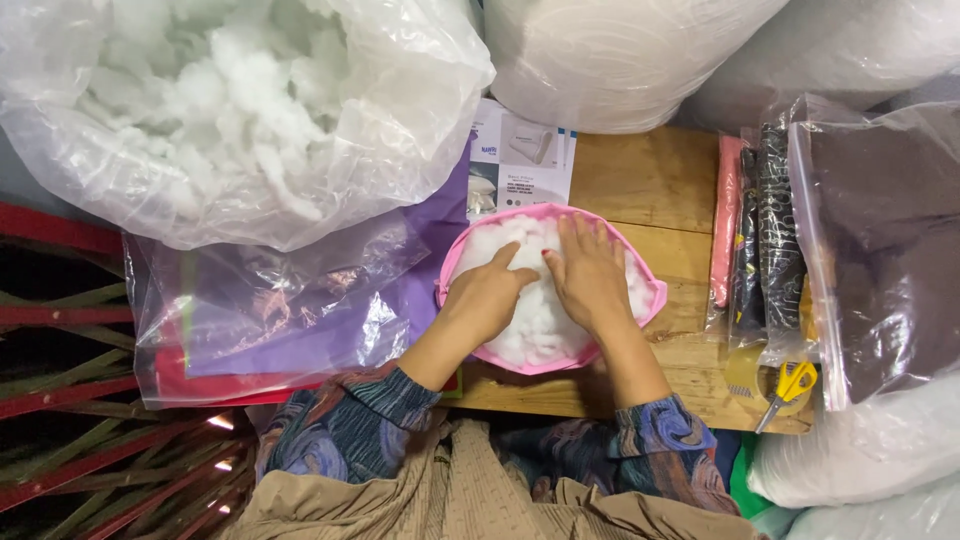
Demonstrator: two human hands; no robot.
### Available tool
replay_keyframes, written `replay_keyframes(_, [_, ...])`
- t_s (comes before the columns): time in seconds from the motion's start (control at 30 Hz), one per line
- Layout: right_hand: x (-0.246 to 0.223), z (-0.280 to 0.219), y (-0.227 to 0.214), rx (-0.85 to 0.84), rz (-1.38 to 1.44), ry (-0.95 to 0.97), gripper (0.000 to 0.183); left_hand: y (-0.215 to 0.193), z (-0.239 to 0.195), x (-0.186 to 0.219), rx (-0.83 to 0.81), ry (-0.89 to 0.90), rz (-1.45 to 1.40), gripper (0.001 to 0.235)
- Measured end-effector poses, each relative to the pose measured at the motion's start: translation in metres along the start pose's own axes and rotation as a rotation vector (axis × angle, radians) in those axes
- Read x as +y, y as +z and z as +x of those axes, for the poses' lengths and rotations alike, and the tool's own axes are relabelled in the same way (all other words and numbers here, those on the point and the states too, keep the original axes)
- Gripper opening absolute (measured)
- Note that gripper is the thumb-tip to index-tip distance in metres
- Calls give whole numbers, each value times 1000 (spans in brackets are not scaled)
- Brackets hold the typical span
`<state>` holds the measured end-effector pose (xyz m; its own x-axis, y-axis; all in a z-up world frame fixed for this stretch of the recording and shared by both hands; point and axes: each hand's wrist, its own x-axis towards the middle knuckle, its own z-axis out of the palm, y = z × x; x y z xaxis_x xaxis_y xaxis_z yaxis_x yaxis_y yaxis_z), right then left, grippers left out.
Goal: The person repeatedly takes handfuls of white cotton from a large plastic bag and places them into a pink fabric pouch. They use both hands to fluff, arrange, and press the cotton inside the pouch to fill it evenly.
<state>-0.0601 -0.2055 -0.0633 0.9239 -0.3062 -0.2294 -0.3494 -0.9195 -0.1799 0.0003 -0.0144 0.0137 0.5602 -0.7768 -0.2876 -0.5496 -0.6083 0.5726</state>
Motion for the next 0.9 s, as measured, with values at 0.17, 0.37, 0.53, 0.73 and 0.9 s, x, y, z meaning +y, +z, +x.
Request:
replay_keyframes(0.17, [-2,-17,0,312,62,-174,46,18,13,-23,170,-11,3,34])
replay_keyframes(0.37, [-42,-31,-1,-154,-207,-104,79,27,13,-23,-79,-118,151,60])
replay_keyframes(0.53, [-34,-27,-4,-254,-304,-11,99,27,13,-27,-152,-237,197,58])
replay_keyframes(0.73, [-33,-38,-45,-265,47,-92,99,0,9,-36,-92,-69,52,66])
replay_keyframes(0.9, [-48,-65,-71,-258,125,-121,84,8,15,-47,374,-20,-642,39])
